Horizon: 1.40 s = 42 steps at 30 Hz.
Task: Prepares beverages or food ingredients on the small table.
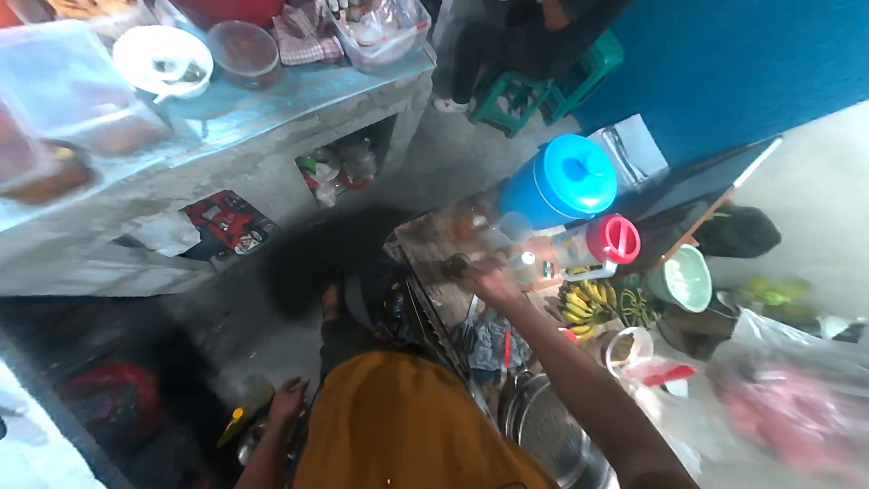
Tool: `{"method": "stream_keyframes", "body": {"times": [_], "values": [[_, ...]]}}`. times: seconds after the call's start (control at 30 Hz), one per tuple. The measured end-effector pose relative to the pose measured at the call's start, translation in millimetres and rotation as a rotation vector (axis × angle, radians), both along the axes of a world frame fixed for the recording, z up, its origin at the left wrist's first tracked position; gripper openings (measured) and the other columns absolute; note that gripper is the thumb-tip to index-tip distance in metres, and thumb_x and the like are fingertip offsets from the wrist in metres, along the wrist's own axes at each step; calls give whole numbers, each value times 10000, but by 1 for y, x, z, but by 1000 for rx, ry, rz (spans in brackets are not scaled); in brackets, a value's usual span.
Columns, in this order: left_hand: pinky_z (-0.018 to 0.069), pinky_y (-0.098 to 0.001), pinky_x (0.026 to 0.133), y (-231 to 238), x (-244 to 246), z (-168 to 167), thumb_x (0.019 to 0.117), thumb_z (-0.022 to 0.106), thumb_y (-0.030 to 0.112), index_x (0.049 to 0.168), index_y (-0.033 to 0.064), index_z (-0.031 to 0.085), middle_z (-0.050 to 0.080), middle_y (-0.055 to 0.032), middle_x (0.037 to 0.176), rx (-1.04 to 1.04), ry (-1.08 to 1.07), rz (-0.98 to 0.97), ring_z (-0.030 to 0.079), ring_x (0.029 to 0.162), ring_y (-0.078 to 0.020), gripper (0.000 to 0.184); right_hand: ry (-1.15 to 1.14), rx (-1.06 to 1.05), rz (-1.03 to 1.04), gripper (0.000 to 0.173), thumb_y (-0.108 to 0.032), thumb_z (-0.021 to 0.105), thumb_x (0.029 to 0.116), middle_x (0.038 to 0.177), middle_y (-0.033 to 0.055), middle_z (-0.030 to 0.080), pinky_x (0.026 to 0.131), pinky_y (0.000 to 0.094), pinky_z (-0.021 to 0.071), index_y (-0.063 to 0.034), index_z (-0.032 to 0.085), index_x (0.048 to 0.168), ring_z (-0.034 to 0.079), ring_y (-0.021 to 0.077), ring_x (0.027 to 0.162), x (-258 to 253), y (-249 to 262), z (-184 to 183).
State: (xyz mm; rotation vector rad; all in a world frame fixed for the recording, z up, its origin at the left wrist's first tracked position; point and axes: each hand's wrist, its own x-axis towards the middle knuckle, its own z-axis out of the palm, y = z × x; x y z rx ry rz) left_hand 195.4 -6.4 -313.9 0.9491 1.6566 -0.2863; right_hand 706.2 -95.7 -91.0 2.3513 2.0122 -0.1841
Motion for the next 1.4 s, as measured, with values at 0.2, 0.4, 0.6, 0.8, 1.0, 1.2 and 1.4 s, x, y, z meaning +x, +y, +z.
{"method": "stream_keyframes", "body": {"times": [0.2,0.4,0.6,0.8,1.0,1.2,1.4], "values": [[536,-575,924,2,6,0,1043,603,358,1431,75,558,666,-244,1240,1,0,-6,672,1081,-386,482,-105,180,26,238,-204,540,1025,844,61,722,919,483,534,-127,755,958,710,241,818,4,-11,24],[542,-540,890,9,16,0,1049,596,337,1456,85,532,659,-238,1247,-10,-19,4,674,1037,-358,484,-186,345,76,174,-185,585,1019,892,40,736,850,453,539,-151,755,1027,696,223,793,4,-20,-11],[543,-562,919,14,12,-1,1059,576,339,1460,68,517,646,-242,1279,1,-41,25,671,1091,-376,488,-235,316,108,162,-119,604,985,872,38,723,778,433,521,-148,756,1033,667,236,757,11,-20,-38],[544,-555,919,9,3,6,1059,581,316,1443,31,526,648,-258,1263,18,-23,42,673,1078,-379,481,-61,83,-179,240,-224,577,997,936,92,764,913,525,547,-113,789,1017,738,290,902,9,-9,-30],[527,-565,947,-3,8,19,1052,597,305,1414,28,564,658,-265,1246,8,15,-18,663,1098,-395,457,312,-252,-649,308,-376,549,1014,1164,41,759,1004,556,520,-233,773,1168,695,261,1140,15,6,-4],[524,-557,927,-1,13,12,1050,600,317,1423,43,559,662,-259,1234,10,5,-35,664,1071,-382,465,391,-69,-696,260,-323,589,992,1065,22,777,960,469,559,-207,794,1100,726,191,1019,17,-8,0],[537,-547,896,9,16,3,1057,583,329,1450,60,527,655,-252,1239,11,-21,-6,670,1039,-367,479,226,84,-474,280,-281,564,995,1061,55,774,914,449,583,-152,794,1089,735,225,983,2,-20,4]]}}
